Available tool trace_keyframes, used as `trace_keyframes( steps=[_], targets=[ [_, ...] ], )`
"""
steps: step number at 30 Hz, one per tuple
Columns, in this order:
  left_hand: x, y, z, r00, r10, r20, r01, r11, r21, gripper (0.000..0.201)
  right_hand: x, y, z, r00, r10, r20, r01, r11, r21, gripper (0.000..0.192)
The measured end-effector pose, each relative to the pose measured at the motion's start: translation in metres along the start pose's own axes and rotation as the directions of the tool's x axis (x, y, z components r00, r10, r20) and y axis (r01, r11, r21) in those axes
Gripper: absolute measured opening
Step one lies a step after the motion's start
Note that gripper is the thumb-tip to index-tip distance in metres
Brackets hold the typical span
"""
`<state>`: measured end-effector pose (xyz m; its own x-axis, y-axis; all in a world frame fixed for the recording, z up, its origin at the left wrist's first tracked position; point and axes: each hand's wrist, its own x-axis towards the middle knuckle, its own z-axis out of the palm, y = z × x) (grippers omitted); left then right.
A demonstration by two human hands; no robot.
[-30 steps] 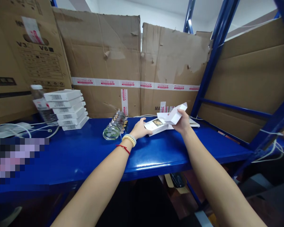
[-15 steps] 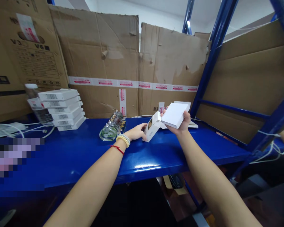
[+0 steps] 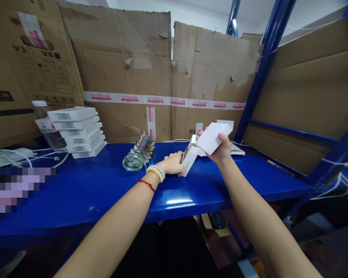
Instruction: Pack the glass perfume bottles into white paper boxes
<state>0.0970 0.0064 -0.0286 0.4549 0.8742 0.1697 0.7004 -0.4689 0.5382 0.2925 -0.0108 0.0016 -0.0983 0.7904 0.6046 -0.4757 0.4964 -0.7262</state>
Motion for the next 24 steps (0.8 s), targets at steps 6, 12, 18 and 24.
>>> trace_keyframes(
  steps=[6,12,18,24],
  targets=[
    [-0.004,0.009,-0.002,0.992,-0.005,0.126,-0.013,0.99,0.144,0.071,0.003,0.006,0.0,0.994,-0.003,-0.108,0.003,1.0,-0.007,0.045],
    [-0.006,0.013,-0.002,0.995,0.009,0.103,-0.025,0.987,0.157,0.072,0.004,0.01,0.001,0.975,-0.126,-0.184,0.114,0.991,-0.071,0.045],
    [-0.006,0.014,-0.003,0.996,-0.008,0.093,-0.009,0.982,0.187,0.073,0.005,0.016,0.002,0.963,-0.192,-0.188,0.149,0.964,-0.222,0.048],
    [-0.009,0.019,-0.005,0.99,-0.073,0.12,0.043,0.97,0.24,0.064,0.004,0.02,0.004,0.974,-0.184,-0.135,0.134,0.939,-0.315,0.05]
  ],
)
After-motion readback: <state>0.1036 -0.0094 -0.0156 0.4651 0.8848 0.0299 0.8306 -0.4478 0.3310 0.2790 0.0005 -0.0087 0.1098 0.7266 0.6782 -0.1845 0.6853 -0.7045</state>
